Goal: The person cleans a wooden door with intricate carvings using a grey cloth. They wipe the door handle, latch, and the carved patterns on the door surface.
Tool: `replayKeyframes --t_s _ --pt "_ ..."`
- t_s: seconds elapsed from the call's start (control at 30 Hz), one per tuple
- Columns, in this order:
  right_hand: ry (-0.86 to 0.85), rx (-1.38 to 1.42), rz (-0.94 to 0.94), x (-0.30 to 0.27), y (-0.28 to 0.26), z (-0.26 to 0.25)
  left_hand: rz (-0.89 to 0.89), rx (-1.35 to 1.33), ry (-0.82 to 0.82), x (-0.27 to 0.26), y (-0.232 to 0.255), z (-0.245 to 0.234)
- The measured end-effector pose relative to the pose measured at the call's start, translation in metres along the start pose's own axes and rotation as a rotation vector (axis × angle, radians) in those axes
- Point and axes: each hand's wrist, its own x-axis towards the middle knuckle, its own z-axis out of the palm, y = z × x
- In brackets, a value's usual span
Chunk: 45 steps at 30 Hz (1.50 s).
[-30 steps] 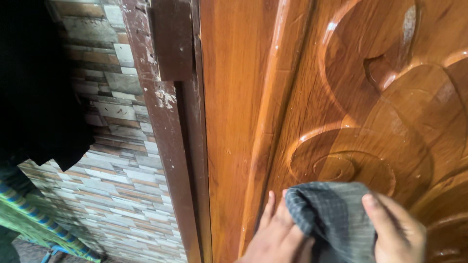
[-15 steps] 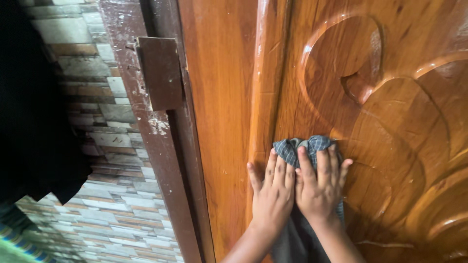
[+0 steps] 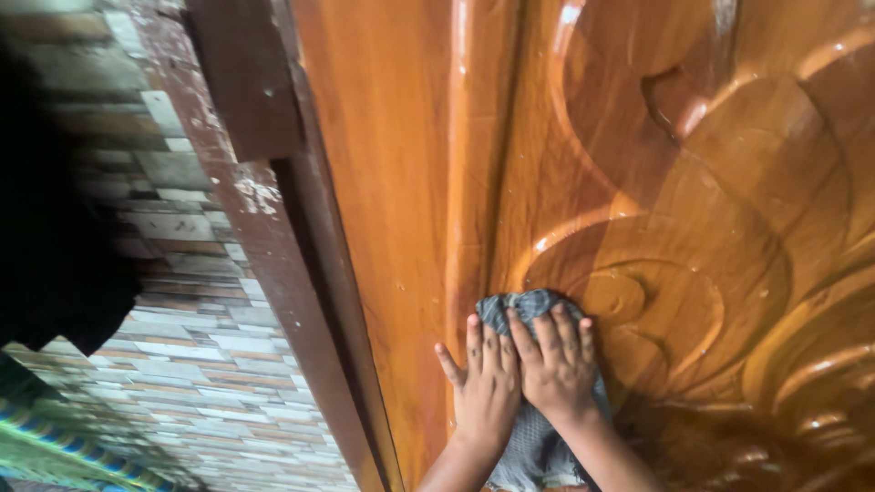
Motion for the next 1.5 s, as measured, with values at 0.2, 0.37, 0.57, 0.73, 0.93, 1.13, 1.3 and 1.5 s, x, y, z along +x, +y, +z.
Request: replayKeyframes --t_s 0.2,0.37,0.57,0.73,0.93,1.13,1.3,1.5 --pt "-0.005 -0.056 -0.257 -0.030 0.022 -0.006 -0.099 -0.227 -0.072 -0.044 0.036 0.044" --pt "-0.010 -0.065 -0.383 -0.031 0.052 -0.017 -0.131 -0.477 0.125 -0.055 0.067 0.054" --pt "-0.022 -0.092 -0.408 -0.055 0.077 -0.016 -0.099 -0.577 0.257 -0.058 0.086 0.055" --pt "-0.034 -0.138 -0.268 -0.115 0.130 -0.010 0.103 -0.518 0.272 -0.062 0.124 0.077" --pt "-0.153 -0.119 0.049 -0.203 0.206 -0.013 0.277 -0.496 -0.075 -0.061 0.207 0.082" --pt "-0.047 -0.162 0.271 -0.265 0.244 -0.014 0.452 -0.485 -0.085 -0.045 0.244 0.058" --pt "-0.070 -0.032 0.505 -0.298 0.221 -0.017 0.556 -0.494 -0.083 -0.047 0.249 0.055" --pt "-0.227 0.137 0.403 -0.275 0.131 -0.020 0.512 -0.264 -0.103 -0.109 0.168 0.080"
